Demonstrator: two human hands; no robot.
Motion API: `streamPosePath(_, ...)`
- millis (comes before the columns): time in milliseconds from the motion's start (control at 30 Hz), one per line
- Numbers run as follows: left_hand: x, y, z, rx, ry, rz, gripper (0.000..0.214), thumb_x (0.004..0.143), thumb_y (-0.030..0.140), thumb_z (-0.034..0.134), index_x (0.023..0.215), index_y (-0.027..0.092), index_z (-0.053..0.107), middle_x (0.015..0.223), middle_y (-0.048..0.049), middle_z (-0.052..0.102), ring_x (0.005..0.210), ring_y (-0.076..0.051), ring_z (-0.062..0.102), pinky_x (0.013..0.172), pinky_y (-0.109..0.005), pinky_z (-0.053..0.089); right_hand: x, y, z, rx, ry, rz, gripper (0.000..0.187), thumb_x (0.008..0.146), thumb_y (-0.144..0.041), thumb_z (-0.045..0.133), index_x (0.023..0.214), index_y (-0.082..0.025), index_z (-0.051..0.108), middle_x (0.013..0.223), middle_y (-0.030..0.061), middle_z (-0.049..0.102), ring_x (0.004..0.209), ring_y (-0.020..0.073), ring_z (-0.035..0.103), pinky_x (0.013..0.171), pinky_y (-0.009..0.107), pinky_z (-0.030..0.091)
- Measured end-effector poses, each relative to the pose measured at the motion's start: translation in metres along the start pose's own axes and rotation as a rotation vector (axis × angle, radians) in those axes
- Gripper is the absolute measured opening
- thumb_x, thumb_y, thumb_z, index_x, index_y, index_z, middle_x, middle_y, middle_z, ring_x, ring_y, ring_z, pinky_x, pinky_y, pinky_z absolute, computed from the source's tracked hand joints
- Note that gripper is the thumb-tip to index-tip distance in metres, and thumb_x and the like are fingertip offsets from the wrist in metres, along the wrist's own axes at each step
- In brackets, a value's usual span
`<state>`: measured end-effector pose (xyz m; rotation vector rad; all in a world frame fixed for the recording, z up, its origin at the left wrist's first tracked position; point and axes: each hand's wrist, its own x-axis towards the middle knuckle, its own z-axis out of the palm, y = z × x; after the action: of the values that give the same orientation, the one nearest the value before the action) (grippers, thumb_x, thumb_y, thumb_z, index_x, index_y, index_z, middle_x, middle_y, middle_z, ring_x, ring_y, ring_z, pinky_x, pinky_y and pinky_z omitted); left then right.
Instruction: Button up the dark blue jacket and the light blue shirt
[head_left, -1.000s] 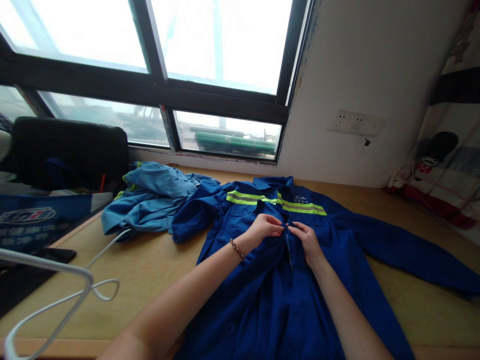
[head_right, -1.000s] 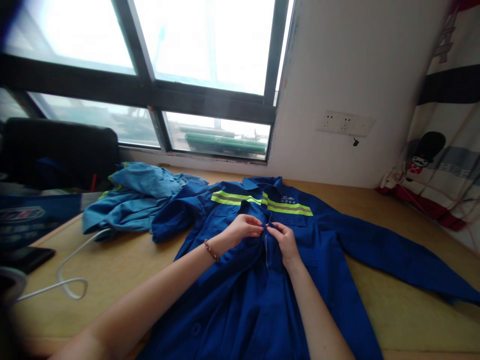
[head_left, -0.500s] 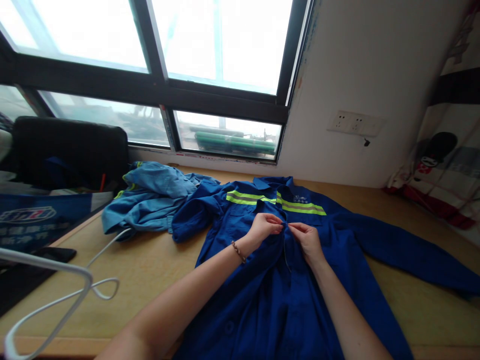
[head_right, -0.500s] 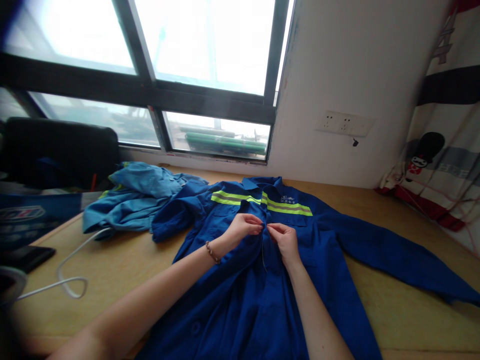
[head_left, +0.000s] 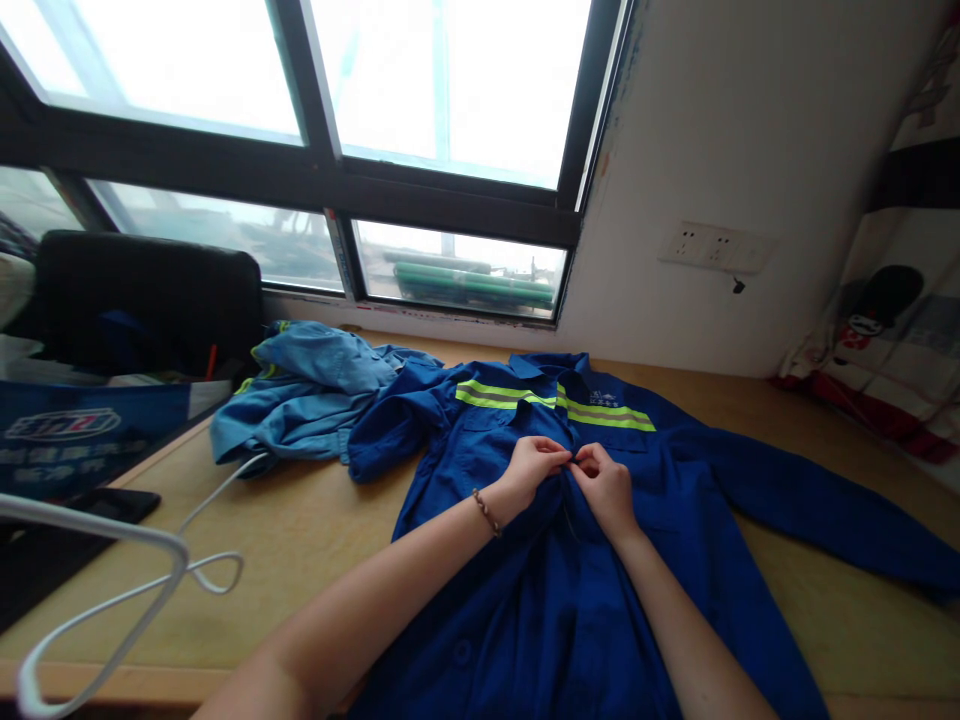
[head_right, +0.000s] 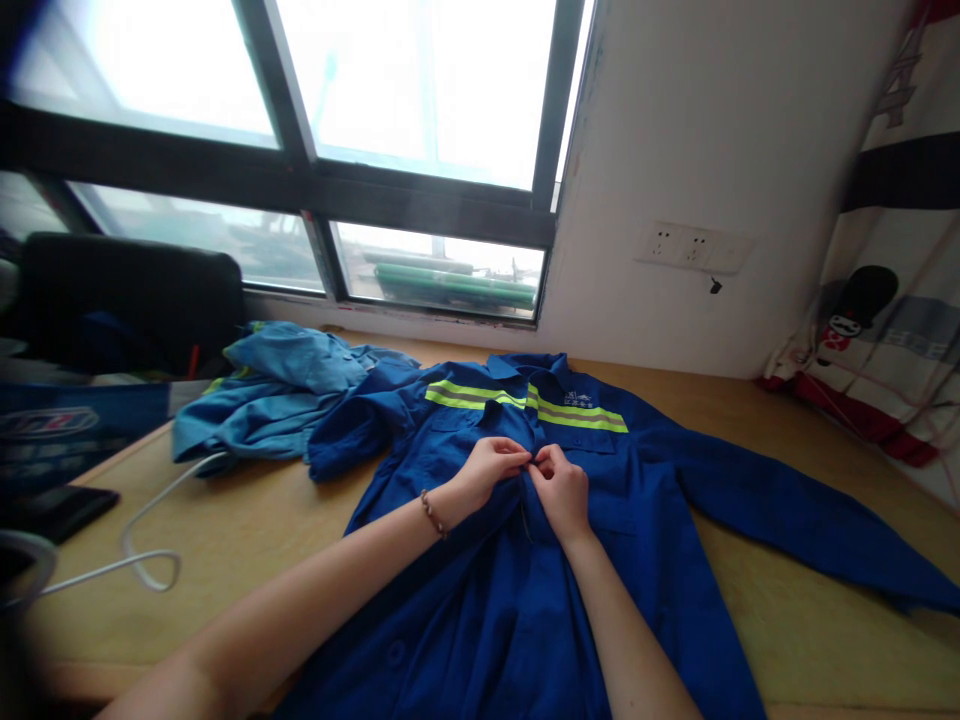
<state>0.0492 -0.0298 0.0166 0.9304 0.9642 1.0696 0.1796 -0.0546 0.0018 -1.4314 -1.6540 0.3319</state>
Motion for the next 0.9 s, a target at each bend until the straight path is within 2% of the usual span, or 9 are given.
streamPosePath(133,0.003,-0.002,-0.001,-0.145,0.063,-0.065,0.020,0.053,0.011,0.072,0.062,0.012,0.054,0.056,-0.0006,0.055,0.053,-0.009,0.054,0.055,-0.022,0.043,0.002,-0.001,0.001,0.044,0.032,-0.012,0.018,0.070,-0.036,0.058,0.076,-0.020,0.054,0.056,-0.0027,0.056,0.049,0.0130,0.052,0.052,0.024,0.040)
streamPosePath(233,0.004,-0.003,-0.003,-0.241,0.071,-0.116,0.023,0.054,0.006,0.069,0.065,0.013,0.050,0.053,0.0013,0.052,0.050,-0.009,0.053,0.055,-0.023,0.044,0.004,-0.001,0.002,0.149,0.046,0.007,0.024,0.067,-0.040,0.062,0.076,-0.019,0.055,0.067,0.0009,0.059,0.060,0.0147,0.054,0.055,0.025,0.042)
streamPosePath(400,0.005,-0.001,-0.004,-0.309,0.062,-0.145,0.027,0.058,0.003,0.067,0.072,0.015,0.047,0.054,0.0022,0.051,0.048,-0.008,0.052,0.052,-0.021,0.042,0.008,0.003,0.003,0.447,-0.033,0.171,0.035,0.061,-0.045,0.067,0.079,-0.017,0.059,0.076,0.0047,0.062,0.070,0.0180,0.057,0.064,0.028,0.046)
streamPosePath(567,0.005,-0.004,-0.003,-0.305,0.035,-0.072,0.031,0.055,0.001,0.067,0.071,0.015,0.045,0.060,0.0002,0.054,0.054,-0.009,0.056,0.053,-0.021,0.041,0.010,0.009,0.005,0.646,-0.055,0.300,0.034,0.063,-0.047,0.064,0.077,-0.016,0.062,0.067,0.0014,0.062,0.058,0.0141,0.054,0.057,0.026,0.043)
streamPosePath(733,0.008,-0.011,-0.003,-0.236,0.003,-0.033,0.034,0.052,0.002,0.070,0.073,0.015,0.046,0.066,-0.0012,0.057,0.056,-0.010,0.057,0.053,-0.020,0.041,0.010,0.015,0.010,0.719,-0.080,0.379,0.031,0.063,-0.047,0.064,0.066,-0.016,0.060,0.050,-0.0036,0.053,0.044,0.0092,0.045,0.046,0.022,0.035)
streamPosePath(900,0.008,-0.009,-0.005,-0.147,-0.007,-0.003,0.032,0.052,0.008,0.071,0.074,0.014,0.048,0.068,-0.0007,0.057,0.055,-0.008,0.054,0.049,-0.018,0.039,0.011,0.012,0.008,0.753,-0.086,0.429,0.032,0.060,-0.046,0.066,0.063,-0.016,0.056,0.048,-0.0046,0.049,0.042,0.0078,0.041,0.042,0.021,0.032)
